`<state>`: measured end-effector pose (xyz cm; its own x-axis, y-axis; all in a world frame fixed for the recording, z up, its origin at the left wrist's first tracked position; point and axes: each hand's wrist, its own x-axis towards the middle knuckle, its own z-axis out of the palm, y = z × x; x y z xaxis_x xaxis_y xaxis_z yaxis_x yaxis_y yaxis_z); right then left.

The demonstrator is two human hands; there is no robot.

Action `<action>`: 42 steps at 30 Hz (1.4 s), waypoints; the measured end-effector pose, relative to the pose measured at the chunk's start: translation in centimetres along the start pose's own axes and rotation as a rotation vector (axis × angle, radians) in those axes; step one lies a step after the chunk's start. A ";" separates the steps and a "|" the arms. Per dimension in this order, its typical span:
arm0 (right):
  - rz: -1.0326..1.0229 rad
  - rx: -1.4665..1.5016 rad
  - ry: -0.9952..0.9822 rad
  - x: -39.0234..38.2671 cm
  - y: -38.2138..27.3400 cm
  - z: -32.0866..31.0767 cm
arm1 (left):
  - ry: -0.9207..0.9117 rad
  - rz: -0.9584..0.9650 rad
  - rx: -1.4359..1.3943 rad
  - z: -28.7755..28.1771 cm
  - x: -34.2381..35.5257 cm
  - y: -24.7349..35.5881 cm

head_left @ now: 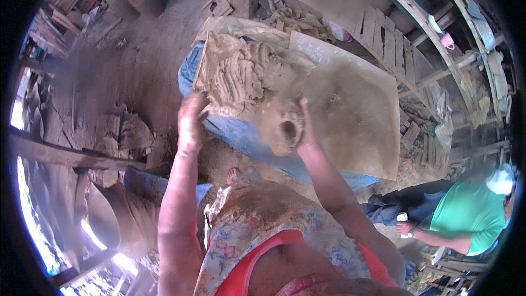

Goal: The person handles a clay bowl, smooths its interior, then kneads a lump of clay and rolls it into a long coil. The coil is placed on a wooden board among other pottery pieces.

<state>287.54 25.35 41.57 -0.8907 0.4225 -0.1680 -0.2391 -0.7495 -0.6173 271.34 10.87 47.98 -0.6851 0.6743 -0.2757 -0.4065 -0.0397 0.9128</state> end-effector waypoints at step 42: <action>-0.590 -0.539 0.169 1.6 0.2 5.8 | -0.224 0.252 0.448 7.7 1.3 0.8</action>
<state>283.85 22.90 45.66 -0.5958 0.7743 0.2131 -0.3932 -0.0499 -0.9181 274.81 17.43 50.66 -0.5631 0.8264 -0.0065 0.0829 0.0643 0.9945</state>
